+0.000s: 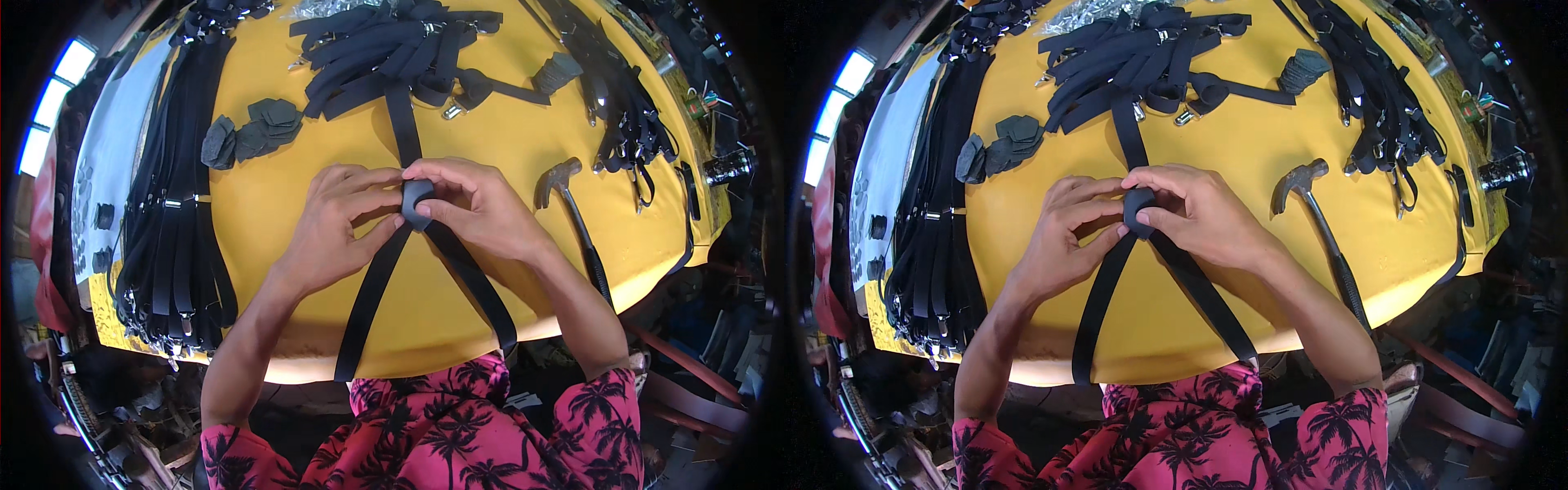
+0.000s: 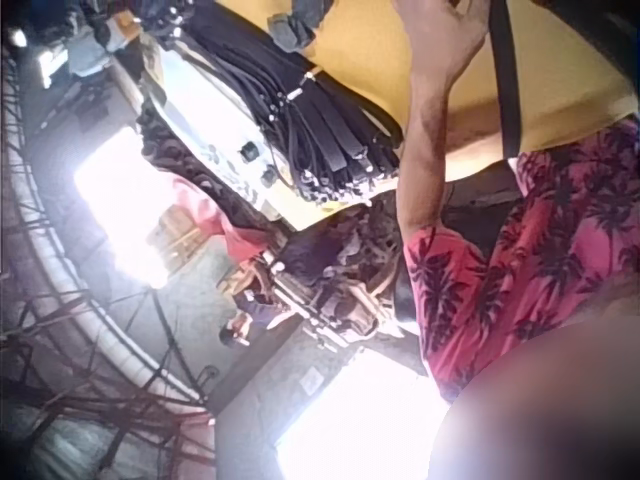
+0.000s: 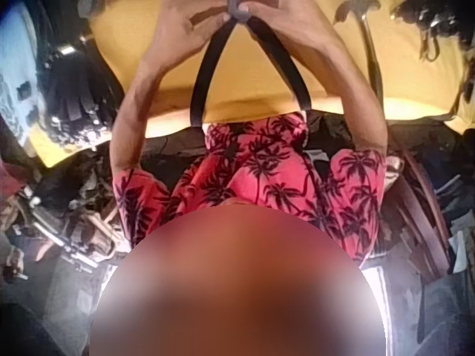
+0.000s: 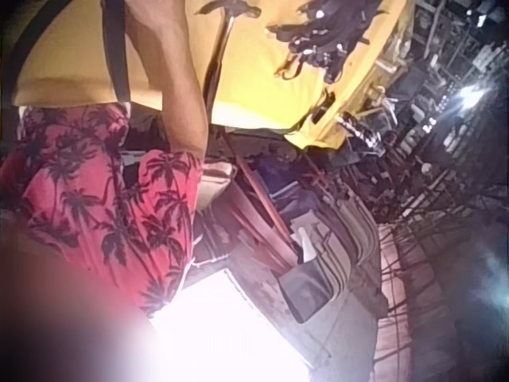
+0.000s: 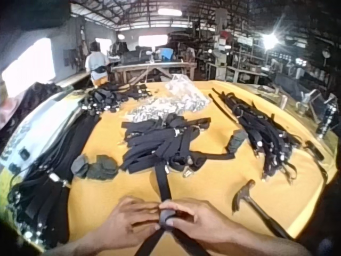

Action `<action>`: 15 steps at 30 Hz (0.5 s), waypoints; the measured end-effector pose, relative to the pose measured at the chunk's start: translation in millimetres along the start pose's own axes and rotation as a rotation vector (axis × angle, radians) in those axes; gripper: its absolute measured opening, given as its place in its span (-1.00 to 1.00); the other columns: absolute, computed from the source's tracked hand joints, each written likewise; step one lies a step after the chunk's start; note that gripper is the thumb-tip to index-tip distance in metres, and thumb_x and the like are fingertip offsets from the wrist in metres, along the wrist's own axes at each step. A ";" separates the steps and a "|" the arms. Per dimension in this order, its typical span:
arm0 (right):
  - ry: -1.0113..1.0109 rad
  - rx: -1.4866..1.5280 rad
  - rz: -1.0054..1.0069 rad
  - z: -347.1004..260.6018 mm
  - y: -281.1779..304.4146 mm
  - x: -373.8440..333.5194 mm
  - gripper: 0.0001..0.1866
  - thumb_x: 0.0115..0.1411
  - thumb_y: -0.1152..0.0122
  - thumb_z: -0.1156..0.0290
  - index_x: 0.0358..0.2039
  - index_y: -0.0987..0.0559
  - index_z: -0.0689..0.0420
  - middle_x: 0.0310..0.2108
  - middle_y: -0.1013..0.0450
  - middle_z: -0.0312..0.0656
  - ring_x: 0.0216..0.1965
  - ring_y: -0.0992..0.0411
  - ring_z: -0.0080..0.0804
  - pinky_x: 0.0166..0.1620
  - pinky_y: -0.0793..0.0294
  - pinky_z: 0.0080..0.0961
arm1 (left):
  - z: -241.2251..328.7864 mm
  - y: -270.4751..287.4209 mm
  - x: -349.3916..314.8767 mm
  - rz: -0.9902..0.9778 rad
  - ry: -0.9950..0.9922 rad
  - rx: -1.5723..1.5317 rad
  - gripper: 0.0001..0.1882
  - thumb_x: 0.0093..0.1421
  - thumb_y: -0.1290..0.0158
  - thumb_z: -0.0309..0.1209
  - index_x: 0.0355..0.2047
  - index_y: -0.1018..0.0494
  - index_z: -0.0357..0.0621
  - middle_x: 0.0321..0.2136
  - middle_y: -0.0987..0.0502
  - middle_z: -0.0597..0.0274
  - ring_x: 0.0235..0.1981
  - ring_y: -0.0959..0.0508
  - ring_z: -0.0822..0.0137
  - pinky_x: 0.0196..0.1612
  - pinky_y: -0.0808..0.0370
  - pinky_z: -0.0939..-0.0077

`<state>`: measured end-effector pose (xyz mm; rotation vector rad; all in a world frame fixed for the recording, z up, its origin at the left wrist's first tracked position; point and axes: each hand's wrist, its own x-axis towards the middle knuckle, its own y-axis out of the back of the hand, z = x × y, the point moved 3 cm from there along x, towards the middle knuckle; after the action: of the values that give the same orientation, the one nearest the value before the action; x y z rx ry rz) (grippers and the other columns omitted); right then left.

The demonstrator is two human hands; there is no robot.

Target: Assemble and hammer a leather joiner onto elastic straps for suspenders.

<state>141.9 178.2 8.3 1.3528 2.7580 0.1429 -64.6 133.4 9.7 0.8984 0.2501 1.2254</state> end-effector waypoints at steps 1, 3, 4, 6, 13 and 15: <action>0.040 -0.055 0.016 0.2 0.7 0.4 -0.64 0.33 -0.30 0.60 0.14 -0.59 0.27 -0.13 -0.60 -0.23 -0.15 -0.56 -0.56 -0.04 -0.56 -0.52 | -0.7 -0.3 0.1 -0.006 0.004 -0.003 -0.73 0.16 -0.34 -0.41 -0.10 -0.70 -0.04 0.08 -0.64 0.28 0.08 -0.53 0.10 0.30 -0.31 0.13; 0.044 -0.057 0.034 3.9 1.8 0.0 -0.64 0.33 -0.31 0.61 0.13 -0.59 0.28 -0.13 -0.60 -0.21 -0.16 -0.57 -0.54 -0.05 -0.57 -0.52 | -2.4 -0.1 0.4 -0.009 0.021 -0.002 -0.71 0.16 -0.35 -0.41 -0.08 -0.70 -0.03 0.08 -0.64 0.29 0.07 -0.54 0.11 0.29 -0.32 0.13; 0.054 -0.063 0.048 5.6 2.2 -0.4 -0.65 0.33 -0.31 0.61 0.12 -0.59 0.28 -0.13 -0.61 -0.19 -0.16 -0.58 -0.53 -0.06 -0.57 -0.52 | -2.1 -0.4 0.8 -0.013 0.026 -0.005 -0.71 0.16 -0.35 -0.41 -0.08 -0.70 -0.03 0.08 -0.64 0.29 0.07 -0.54 0.11 0.29 -0.32 0.13; 0.041 -0.033 0.056 10.0 2.2 -1.2 -0.65 0.32 -0.32 0.61 0.12 -0.60 0.28 -0.14 -0.61 -0.20 -0.16 -0.58 -0.54 -0.06 -0.58 -0.52 | -2.1 -1.1 2.4 -0.031 0.077 -0.070 -0.70 0.15 -0.35 -0.50 -0.07 -0.72 -0.08 0.12 -0.64 0.22 0.12 -0.51 0.13 0.31 -0.29 0.17; -0.026 0.076 0.042 9.6 3.5 -0.1 -0.64 0.31 -0.34 0.62 0.11 -0.61 0.29 -0.15 -0.61 -0.25 -0.15 -0.57 -0.60 -0.07 -0.57 -0.55 | -4.4 1.7 4.1 -0.055 0.069 -0.038 -0.69 0.13 -0.35 -0.50 -0.08 -0.72 -0.04 0.12 -0.63 0.25 0.11 -0.52 0.13 0.28 -0.30 0.18; -0.026 0.076 0.051 10.3 3.4 -0.2 -0.65 0.30 -0.35 0.62 0.10 -0.62 0.29 -0.16 -0.62 -0.25 -0.15 -0.57 -0.59 -0.07 -0.58 -0.55 | -4.6 1.2 4.5 -0.062 0.069 -0.031 -0.69 0.13 -0.35 -0.50 -0.08 -0.71 -0.03 0.12 -0.63 0.25 0.11 -0.53 0.13 0.27 -0.30 0.19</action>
<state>145.7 180.6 -1.6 1.4329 2.7350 0.0237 -66.6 139.5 8.9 0.8166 0.3113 1.2015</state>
